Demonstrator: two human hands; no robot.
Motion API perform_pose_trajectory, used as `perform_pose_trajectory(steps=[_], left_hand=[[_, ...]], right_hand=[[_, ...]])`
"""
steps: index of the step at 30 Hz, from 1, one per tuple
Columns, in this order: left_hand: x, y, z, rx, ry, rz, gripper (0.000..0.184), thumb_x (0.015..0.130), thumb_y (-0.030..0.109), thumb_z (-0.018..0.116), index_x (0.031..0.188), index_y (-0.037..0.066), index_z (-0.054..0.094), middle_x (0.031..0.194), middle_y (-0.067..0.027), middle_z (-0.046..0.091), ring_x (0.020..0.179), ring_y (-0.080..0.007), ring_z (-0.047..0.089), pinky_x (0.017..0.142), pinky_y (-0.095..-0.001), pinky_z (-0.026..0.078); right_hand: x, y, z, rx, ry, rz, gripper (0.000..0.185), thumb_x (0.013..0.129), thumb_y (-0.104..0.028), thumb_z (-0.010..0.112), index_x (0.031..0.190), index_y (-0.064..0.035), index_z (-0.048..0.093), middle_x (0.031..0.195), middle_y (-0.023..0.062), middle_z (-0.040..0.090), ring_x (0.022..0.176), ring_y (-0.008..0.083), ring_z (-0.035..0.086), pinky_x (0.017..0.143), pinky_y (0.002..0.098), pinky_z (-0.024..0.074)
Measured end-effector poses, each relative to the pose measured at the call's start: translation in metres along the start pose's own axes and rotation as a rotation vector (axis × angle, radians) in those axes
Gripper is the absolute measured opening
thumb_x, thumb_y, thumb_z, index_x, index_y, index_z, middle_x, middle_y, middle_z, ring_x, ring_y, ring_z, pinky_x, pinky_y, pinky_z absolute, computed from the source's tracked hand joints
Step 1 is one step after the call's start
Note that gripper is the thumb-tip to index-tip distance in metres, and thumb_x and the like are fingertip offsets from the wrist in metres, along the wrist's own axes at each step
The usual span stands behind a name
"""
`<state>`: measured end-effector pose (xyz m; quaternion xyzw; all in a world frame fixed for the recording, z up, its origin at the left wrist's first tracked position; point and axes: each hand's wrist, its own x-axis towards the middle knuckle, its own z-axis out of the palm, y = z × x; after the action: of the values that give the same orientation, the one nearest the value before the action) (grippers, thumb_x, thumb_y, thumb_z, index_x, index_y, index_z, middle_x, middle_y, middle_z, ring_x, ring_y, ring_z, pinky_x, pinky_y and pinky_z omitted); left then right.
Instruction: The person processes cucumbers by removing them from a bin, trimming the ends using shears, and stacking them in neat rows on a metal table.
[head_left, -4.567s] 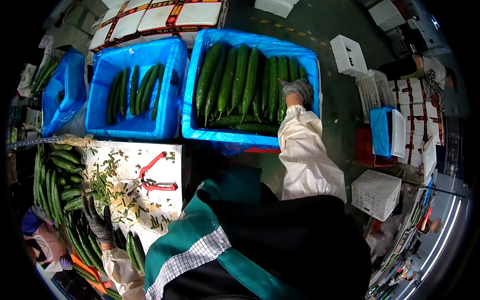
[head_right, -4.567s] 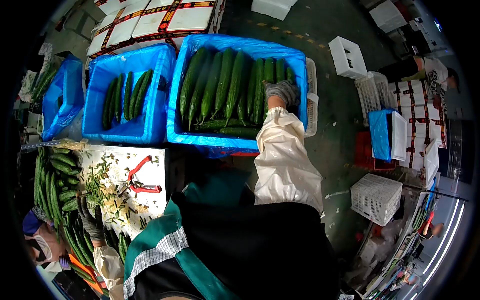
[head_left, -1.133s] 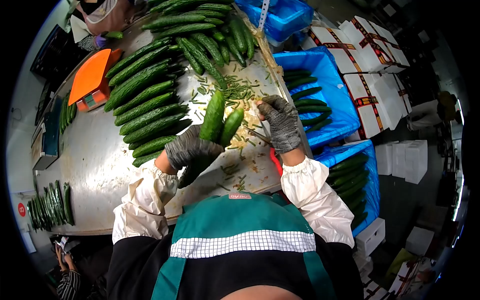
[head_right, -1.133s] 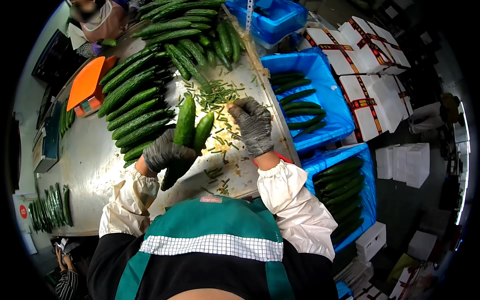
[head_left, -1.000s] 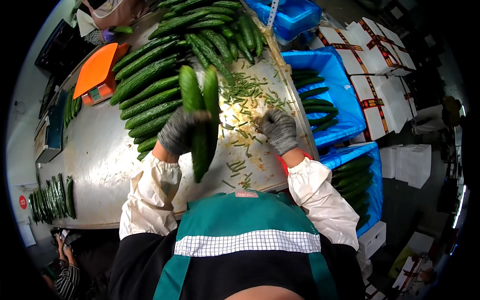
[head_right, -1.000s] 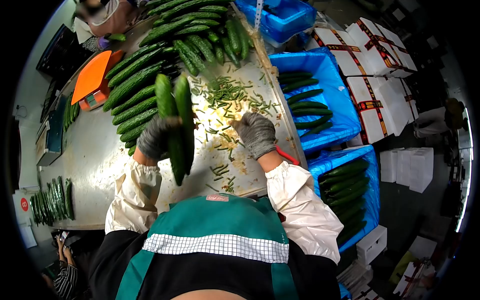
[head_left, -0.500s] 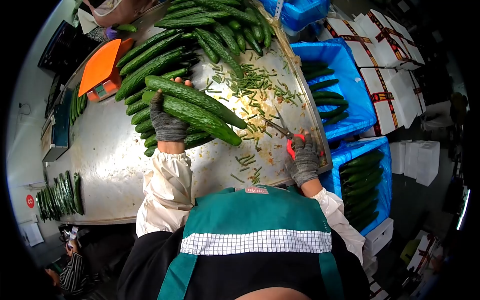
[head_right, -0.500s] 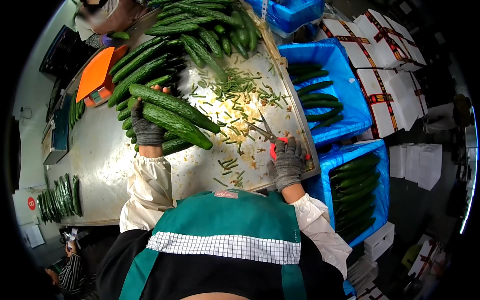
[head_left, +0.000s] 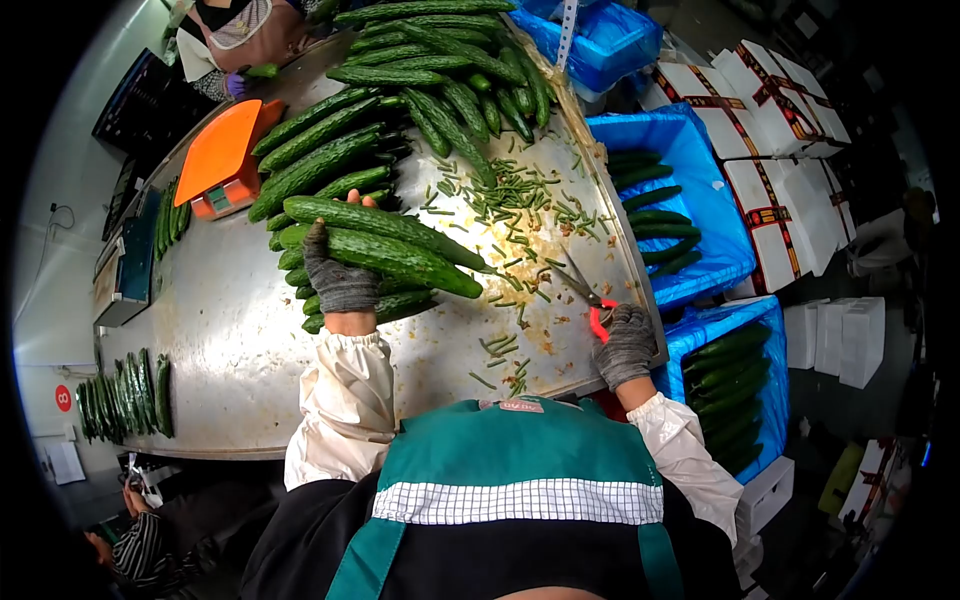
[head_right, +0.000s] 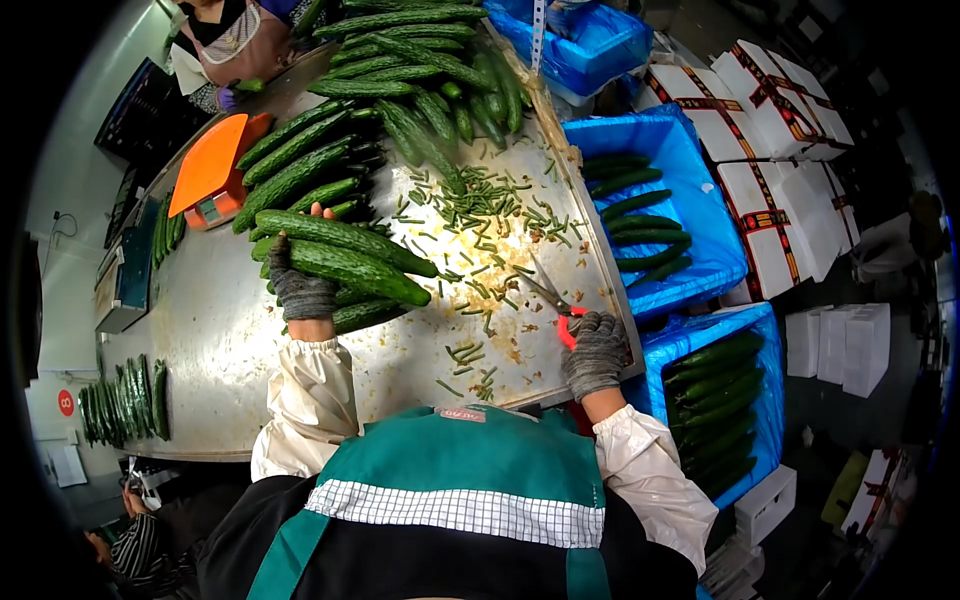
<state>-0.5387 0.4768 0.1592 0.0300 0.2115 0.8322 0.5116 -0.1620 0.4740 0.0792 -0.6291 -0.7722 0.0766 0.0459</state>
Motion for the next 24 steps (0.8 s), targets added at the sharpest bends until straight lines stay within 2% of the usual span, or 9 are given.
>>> perform_pose_trajectory(steps=[2, 7, 9, 10, 11, 17, 19, 21, 24], left_hand=[[0.001, 0.000, 0.004, 0.007, 0.095, 0.053, 0.045, 0.078, 0.026, 0.053, 0.114, -0.001, 0.046, 0.119, -0.0179, 0.050, 0.111, -0.0361, 0.045, 0.098, -0.0491, 0.033], [0.012, 0.000, 0.009, -0.043, 0.004, 0.059, 0.044, 0.077, 0.026, 0.054, 0.112, 0.000, 0.047, 0.116, -0.0180, 0.051, 0.109, -0.0360, 0.047, 0.095, -0.0499, 0.036], [0.019, -0.003, 0.017, -0.072, -0.003, 0.056, 0.040, 0.076, 0.025, 0.055, 0.108, 0.002, 0.050, 0.114, -0.0178, 0.053, 0.106, -0.0362, 0.050, 0.093, -0.0507, 0.038], [0.024, -0.006, 0.020, -0.112, -0.033, 0.056, 0.040, 0.077, 0.025, 0.054, 0.108, 0.002, 0.050, 0.113, -0.0176, 0.053, 0.105, -0.0362, 0.050, 0.093, -0.0509, 0.038], [0.027, -0.009, 0.023, -0.151, -0.062, 0.055, 0.040, 0.077, 0.025, 0.054, 0.108, 0.001, 0.050, 0.112, -0.0174, 0.053, 0.105, -0.0361, 0.050, 0.093, -0.0510, 0.039], [0.029, -0.021, 0.041, 0.019, -0.186, 0.166, 0.046, 0.076, 0.026, 0.055, 0.115, 0.002, 0.045, 0.117, -0.0155, 0.050, 0.112, -0.0357, 0.044, 0.097, -0.0558, 0.031], [0.030, -0.022, 0.039, -0.029, -0.358, 0.133, 0.044, 0.077, 0.025, 0.055, 0.113, 0.003, 0.046, 0.114, -0.0148, 0.051, 0.110, -0.0345, 0.044, 0.096, -0.0551, 0.033], [0.026, -0.024, 0.043, -0.008, -0.353, 0.142, 0.042, 0.076, 0.024, 0.056, 0.112, 0.004, 0.046, 0.112, -0.0141, 0.052, 0.109, -0.0332, 0.045, 0.094, -0.0546, 0.034], [0.023, -0.025, 0.045, -0.012, -0.428, 0.129, 0.045, 0.077, 0.023, 0.056, 0.117, 0.007, 0.044, 0.113, -0.0142, 0.052, 0.109, -0.0345, 0.047, 0.092, -0.0562, 0.037]], right_hand=[[0.003, 0.000, -0.008, 0.141, 0.000, 0.006, 0.046, 0.061, -0.018, 0.066, 0.102, -0.0052, 0.047, 0.099, 0.0188, 0.049, 0.090, 0.0355, 0.048, 0.082, 0.0462, 0.0387], [-0.003, -0.008, -0.044, 0.522, 0.013, -0.038, 0.044, 0.067, -0.013, 0.064, 0.106, -0.0051, 0.045, 0.091, 0.0152, 0.053, 0.076, 0.0307, 0.057, 0.064, 0.0414, 0.0484], [0.000, -0.029, -0.078, 1.637, -0.431, 0.216, 0.046, 0.069, -0.013, 0.062, 0.109, -0.0040, 0.042, 0.088, 0.0126, 0.054, 0.077, 0.0280, 0.060, 0.063, 0.0398, 0.0513], [0.002, -0.032, -0.080, 1.732, -0.512, 0.211, 0.052, 0.069, -0.013, 0.062, 0.116, -0.0043, 0.039, 0.092, 0.0124, 0.053, 0.074, 0.0273, 0.061, 0.062, 0.0375, 0.0533], [0.002, -0.036, -0.084, 1.734, -0.504, 0.221, 0.052, 0.069, -0.013, 0.062, 0.116, -0.0043, 0.039, 0.092, 0.0124, 0.053, 0.074, 0.0273, 0.061, 0.062, 0.0375, 0.0533], [0.004, -0.054, -0.097, 1.884, -0.936, 0.238, 0.064, 0.069, -0.017, 0.064, 0.124, -0.0057, 0.034, 0.091, 0.0151, 0.052, 0.072, 0.0286, 0.062, 0.065, 0.0396, 0.0537], [0.003, -0.056, -0.099, 1.882, -0.959, 0.237, 0.067, 0.068, -0.018, 0.066, 0.125, -0.0054, 0.033, 0.093, 0.0156, 0.052, 0.072, 0.0290, 0.062, 0.065, 0.0397, 0.0537], [0.000, -0.059, -0.096, 1.900, -0.928, 0.302, 0.058, 0.069, -0.010, 0.062, 0.121, -0.0051, 0.037, 0.087, 0.0153, 0.056, 0.071, 0.0284, 0.062, 0.058, 0.0388, 0.0533], [-0.001, -0.062, -0.093, 1.920, -0.900, 0.263, 0.056, 0.070, -0.012, 0.061, 0.120, -0.0063, 0.038, 0.086, 0.0149, 0.056, 0.069, 0.0274, 0.061, 0.057, 0.0379, 0.0522]])
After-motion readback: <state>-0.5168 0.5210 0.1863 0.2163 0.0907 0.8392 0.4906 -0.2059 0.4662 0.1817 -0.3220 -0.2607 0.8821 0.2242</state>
